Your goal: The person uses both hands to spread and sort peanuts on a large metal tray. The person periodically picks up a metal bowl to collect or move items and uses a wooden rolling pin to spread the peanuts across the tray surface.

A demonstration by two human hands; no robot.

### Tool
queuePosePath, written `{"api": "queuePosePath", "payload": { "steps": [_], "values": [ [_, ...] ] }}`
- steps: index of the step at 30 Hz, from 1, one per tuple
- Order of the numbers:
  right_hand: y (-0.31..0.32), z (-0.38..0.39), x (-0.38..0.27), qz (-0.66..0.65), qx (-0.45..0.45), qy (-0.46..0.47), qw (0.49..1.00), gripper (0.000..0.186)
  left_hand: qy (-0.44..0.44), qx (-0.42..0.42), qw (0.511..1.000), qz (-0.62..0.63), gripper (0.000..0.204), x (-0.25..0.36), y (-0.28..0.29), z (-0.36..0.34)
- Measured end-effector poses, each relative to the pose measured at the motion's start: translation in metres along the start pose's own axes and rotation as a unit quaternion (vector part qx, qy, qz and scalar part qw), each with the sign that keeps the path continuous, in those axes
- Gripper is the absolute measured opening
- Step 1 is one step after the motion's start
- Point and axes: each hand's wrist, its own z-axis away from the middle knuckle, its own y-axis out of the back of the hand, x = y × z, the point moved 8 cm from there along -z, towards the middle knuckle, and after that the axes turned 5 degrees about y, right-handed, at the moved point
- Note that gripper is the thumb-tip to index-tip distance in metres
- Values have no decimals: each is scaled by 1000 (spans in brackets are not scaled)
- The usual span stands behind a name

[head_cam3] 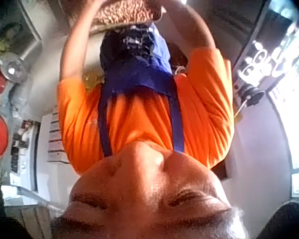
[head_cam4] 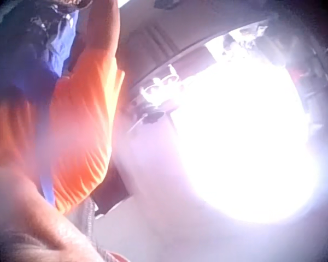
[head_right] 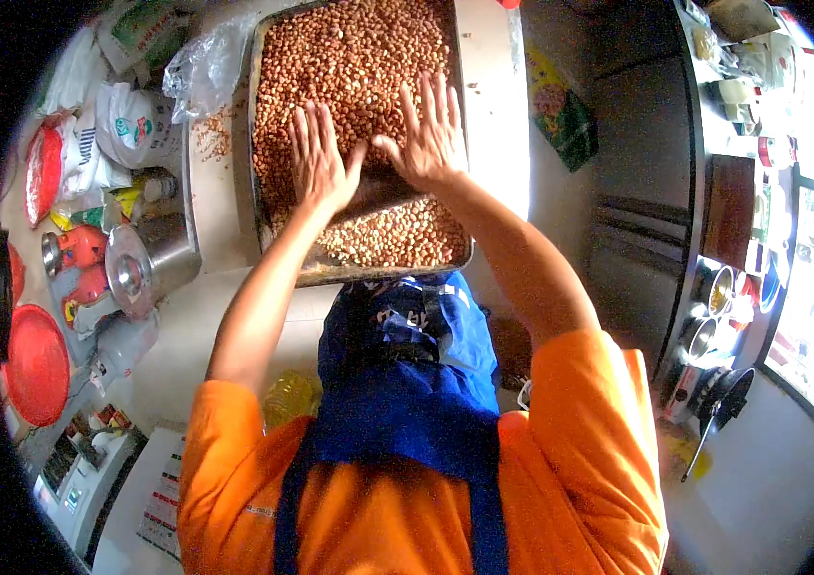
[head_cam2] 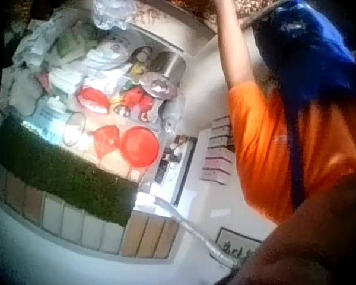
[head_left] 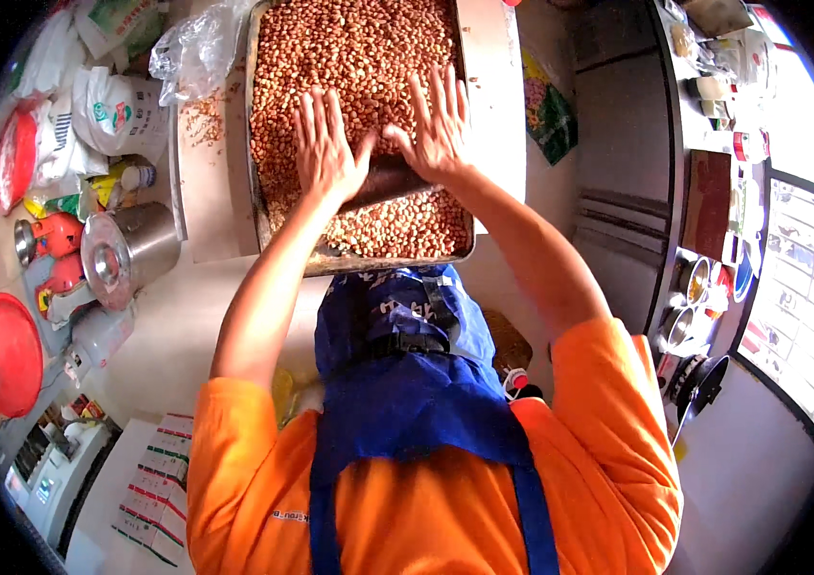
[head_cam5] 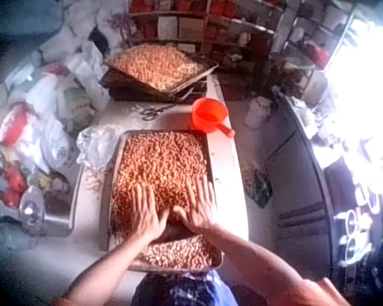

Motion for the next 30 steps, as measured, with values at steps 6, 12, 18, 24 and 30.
{"api": "queuePosePath", "payload": {
  "steps": [6, 12, 18, 24, 30],
  "values": [
    [12, 97, -27, -25, -17, -20, 999, 96, -2, -8, 1000, 23, 109, 32, 20, 85],
    [36, 144, -43, -29, -176, 35, 983, 100, -41, -212, 976, -4, 113, 39, 17, 150],
    [56, 148, -52, -80, -200, 15, 976, 86, -74, -265, 961, 15, 103, 45, 37, 151],
    [29, 170, -49, -24, -142, -79, 986, 111, -85, -113, 989, 40, 112, 46, 29, 164],
    [-8, 28, -10, -27, 9, -47, 999, 96, 2, -34, 999, 5, 106, 0, 3, 26]
  ]
}}
